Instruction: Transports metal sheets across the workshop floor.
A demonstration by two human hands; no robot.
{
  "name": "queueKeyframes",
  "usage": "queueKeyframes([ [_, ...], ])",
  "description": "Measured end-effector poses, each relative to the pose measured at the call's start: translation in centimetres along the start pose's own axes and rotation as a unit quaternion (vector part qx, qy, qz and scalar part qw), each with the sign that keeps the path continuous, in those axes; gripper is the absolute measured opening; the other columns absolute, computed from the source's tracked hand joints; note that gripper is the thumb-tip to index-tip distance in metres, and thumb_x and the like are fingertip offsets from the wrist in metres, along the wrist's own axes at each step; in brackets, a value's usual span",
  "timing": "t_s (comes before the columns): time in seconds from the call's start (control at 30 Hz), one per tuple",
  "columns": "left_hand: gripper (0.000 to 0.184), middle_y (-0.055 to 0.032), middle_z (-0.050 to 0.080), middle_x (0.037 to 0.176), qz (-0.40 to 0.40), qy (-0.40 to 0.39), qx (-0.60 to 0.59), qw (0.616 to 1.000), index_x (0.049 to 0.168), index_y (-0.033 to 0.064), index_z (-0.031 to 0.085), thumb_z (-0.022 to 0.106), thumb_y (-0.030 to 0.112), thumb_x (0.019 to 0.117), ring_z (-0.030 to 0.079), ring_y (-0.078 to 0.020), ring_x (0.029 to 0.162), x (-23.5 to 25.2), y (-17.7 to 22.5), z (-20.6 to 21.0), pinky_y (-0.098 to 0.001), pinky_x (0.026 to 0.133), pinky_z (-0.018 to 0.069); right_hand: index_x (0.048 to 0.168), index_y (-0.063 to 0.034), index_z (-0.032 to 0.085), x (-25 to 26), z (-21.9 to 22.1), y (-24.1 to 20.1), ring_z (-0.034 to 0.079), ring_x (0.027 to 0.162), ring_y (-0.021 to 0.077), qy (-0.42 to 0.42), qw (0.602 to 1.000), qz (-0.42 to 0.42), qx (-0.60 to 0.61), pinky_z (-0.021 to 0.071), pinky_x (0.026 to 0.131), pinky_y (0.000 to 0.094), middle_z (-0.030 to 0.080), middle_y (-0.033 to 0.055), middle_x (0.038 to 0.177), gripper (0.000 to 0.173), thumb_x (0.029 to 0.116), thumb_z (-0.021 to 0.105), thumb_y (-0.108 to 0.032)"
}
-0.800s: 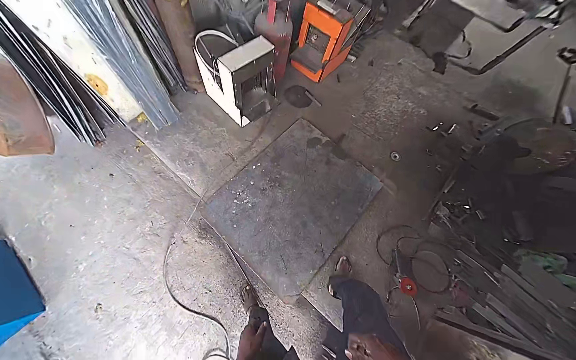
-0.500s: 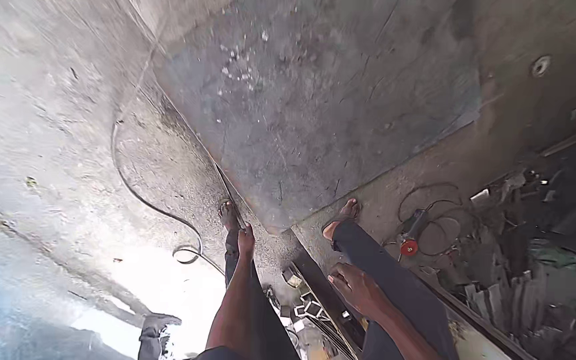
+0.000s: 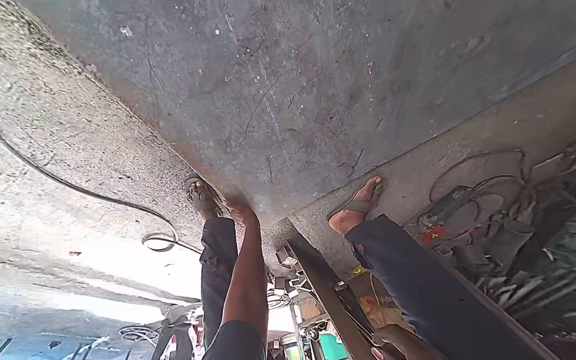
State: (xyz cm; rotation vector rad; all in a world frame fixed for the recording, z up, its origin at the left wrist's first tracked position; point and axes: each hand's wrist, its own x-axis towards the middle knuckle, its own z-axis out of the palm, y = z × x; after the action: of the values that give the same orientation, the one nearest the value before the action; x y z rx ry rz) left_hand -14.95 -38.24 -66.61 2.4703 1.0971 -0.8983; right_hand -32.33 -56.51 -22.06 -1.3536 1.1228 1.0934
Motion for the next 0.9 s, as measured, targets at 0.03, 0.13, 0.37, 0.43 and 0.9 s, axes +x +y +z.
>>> queueKeyframes([
  [0.03, 0.086, -0.0264, 0.071, 0.102, 0.003, -0.004, -0.008, 1.000, 0.103, -0.0063, 0.070, 0.016, 0.060, 0.1086, 0.068, -0.0378, 0.104, -0.1, 0.1, -0.1, -0.0545, 0.093, 0.0523, 0.116, -0.0009, 0.070, 0.0, -0.1, 0.0, 0.070, 0.089, 0.0297, 0.005, 1.000, -0.008, 0.004, 0.0576, 0.082, 0.0448, 0.072, 0.0194, 0.104, 0.032, 0.1045, 0.060, -0.030],
  [0.13, 0.083, -0.0259, 0.070, 0.102, 0.004, -0.030, -0.062, 0.998, 0.107, -0.0068, 0.069, 0.019, 0.059, 0.1094, 0.068, -0.0344, 0.101, -0.6, 0.4, -0.7, -0.0528, 0.091, 0.0523, 0.114, -0.0007, 0.069, 0.1, -0.5, 0.1, 0.070, 0.090, 0.0317, -0.012, 1.000, -0.024, 0.012, 0.0573, 0.082, 0.0495, 0.071, 0.0200, 0.103, 0.032, 0.1045, 0.060, -0.030],
  [0.37, 0.074, -0.0254, 0.056, 0.141, 0.041, -0.151, -0.133, 0.979, 0.147, -0.0005, 0.048, 0.014, 0.055, 0.1107, 0.057, -0.0313, 0.128, 0.2, -0.8, -3.5, -0.0525, 0.107, 0.0465, 0.114, -0.0018, 0.070, -0.2, -0.7, 0.0, 0.070, 0.089, 0.0306, -0.021, 0.999, -0.041, 0.012, 0.0578, 0.081, 0.0499, 0.071, 0.0182, 0.101, 0.033, 0.1041, 0.060, -0.032],
  [0.43, 0.071, -0.0263, 0.053, 0.142, 0.040, -0.133, -0.158, 0.978, 0.149, -0.0019, 0.042, 0.014, 0.052, 0.1115, 0.057, -0.0330, 0.126, 0.1, -2.3, -4.0, -0.0518, 0.102, 0.0477, 0.114, -0.0030, 0.070, -0.3, -0.5, 0.2, 0.070, 0.090, 0.0296, -0.015, 0.999, -0.046, 0.013, 0.0582, 0.081, 0.0497, 0.072, 0.0171, 0.101, 0.034, 0.1042, 0.060, -0.034],
  [0.9, 0.038, -0.0158, 0.058, 0.124, -0.268, -0.165, -0.555, 0.770, 0.133, 0.0066, 0.047, 0.044, 0.030, 0.1032, 0.061, -0.0290, 0.113, -11.6, -5.9, 4.5, -0.0508, 0.096, 0.0527, 0.114, -0.0033, 0.069, -0.3, -2.1, 0.4, 0.069, 0.086, 0.0271, -0.010, 0.997, -0.060, 0.044, 0.0581, 0.078, 0.0463, 0.070, 0.0167, 0.098, 0.030, 0.1049, 0.060, -0.031],
])
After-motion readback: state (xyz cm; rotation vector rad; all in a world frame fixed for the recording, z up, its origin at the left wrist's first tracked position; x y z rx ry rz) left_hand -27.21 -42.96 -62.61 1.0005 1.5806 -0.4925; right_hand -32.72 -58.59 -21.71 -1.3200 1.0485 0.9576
